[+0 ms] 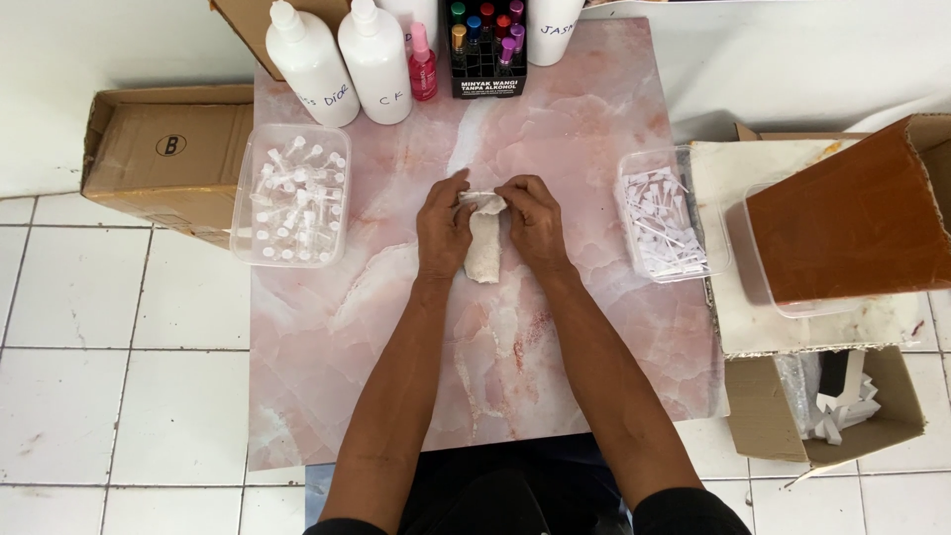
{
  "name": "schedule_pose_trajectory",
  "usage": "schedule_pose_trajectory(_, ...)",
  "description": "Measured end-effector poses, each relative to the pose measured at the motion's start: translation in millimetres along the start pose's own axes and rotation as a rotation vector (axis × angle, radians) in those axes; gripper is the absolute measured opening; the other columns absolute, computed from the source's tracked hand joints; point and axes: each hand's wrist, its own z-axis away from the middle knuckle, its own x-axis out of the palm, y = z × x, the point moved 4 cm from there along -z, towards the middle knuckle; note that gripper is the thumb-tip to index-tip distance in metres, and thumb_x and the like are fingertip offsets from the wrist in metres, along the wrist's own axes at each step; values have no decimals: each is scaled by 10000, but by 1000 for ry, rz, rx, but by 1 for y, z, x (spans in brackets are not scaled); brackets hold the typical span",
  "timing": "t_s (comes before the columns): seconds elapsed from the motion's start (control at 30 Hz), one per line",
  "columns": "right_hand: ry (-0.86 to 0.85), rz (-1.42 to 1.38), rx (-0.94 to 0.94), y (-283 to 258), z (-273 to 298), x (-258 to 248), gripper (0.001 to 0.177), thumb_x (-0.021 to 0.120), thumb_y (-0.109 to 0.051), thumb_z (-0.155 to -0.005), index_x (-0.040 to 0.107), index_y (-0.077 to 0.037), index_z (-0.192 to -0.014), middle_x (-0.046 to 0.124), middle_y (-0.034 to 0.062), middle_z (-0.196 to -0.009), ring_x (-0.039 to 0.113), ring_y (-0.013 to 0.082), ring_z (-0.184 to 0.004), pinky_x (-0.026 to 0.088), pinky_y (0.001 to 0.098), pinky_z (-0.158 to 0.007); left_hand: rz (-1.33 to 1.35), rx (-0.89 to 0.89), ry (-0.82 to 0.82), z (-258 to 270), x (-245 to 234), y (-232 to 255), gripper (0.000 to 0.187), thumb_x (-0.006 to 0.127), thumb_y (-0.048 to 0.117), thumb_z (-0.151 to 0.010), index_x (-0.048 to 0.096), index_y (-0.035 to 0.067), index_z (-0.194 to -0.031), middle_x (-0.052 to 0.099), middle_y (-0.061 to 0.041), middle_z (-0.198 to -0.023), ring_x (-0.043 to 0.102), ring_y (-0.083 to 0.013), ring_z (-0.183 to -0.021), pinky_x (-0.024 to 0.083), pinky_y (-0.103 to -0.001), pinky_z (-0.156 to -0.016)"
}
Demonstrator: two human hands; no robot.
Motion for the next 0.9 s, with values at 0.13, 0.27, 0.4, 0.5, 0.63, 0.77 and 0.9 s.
schedule_pose_trajectory(0.13, 46, 30, -69, -2, -1, -2, 223, 590, 126, -987, 759, -19, -1003, 619, 103, -937, 659, 241, -842, 561, 360, -769, 183, -165, 19, 2, 1, -10, 417, 680, -54, -961, 622, 43, -1363, 692, -146, -1112, 668, -234, -1021, 578, -408, -925)
schedule_pose_trajectory(0.27, 45, 40, -110, -4, -1, -1, 237, 599, 142, -971, 767, -23, -999, 597, 75, -879, 656, 215, -805, 549, 337, -728, 229, -263, 61, -1, -3, -18, 234, 716, 46, -969, 731, 84, -1199, 754, -75, -1006, 698, -136, -901, 607, -315, -815)
schedule_pose_trajectory(0.4, 22, 93, -141, 1, 2, 5, 221, 606, 134, -962, 757, -24, -994, 606, 72, -869, 665, 231, -796, 550, 345, -715, 237, -312, 75, 1, 0, -26, 177, 704, 76, -983, 747, 75, -1154, 761, -83, -959, 689, -125, -843, 608, -295, -780)
schedule_pose_trajectory(0.5, -11, 115, -131, 3, 2, 7, 229, 600, 143, -953, 744, -21, -1023, 618, 82, -865, 671, 236, -805, 552, 352, -727, 374, -343, 106, 2, 2, -33, 174, 699, 57, -984, 743, 58, -1152, 746, -79, -960, 653, -88, -765, 617, -236, -717)
schedule_pose_trajectory(0.63, -35, 43, -36, 0, -1, 9, 251, 585, 154, -962, 748, -19, -1042, 634, 105, -885, 681, 239, -827, 556, 350, -736, 387, -316, 128, -2, -6, -22, 230, 767, 32, -927, 762, 93, -1148, 715, -49, -1016, 648, -73, -820, 610, -231, -711)
schedule_pose_trajectory(0.77, -53, -69, 52, -1, -15, 17, 250, 565, 169, -965, 747, 8, -1023, 639, 148, -889, 669, 254, -827, 546, 382, -724, 425, -314, 176, -4, -9, -31, 304, 744, -24, -918, 744, 78, -1204, 622, -32, -1075, 617, -77, -889, 589, -225, -768)
schedule_pose_trajectory(0.9, -35, -88, 65, -1, -29, 22, 226, 584, 180, -949, 744, 37, -1018, 648, 185, -903, 678, 272, -839, 551, 402, -729, 462, -342, 228, -4, -13, -28, 287, 749, -24, -912, 743, 70, -1183, 650, -27, -1056, 623, -76, -877, 582, -223, -761)
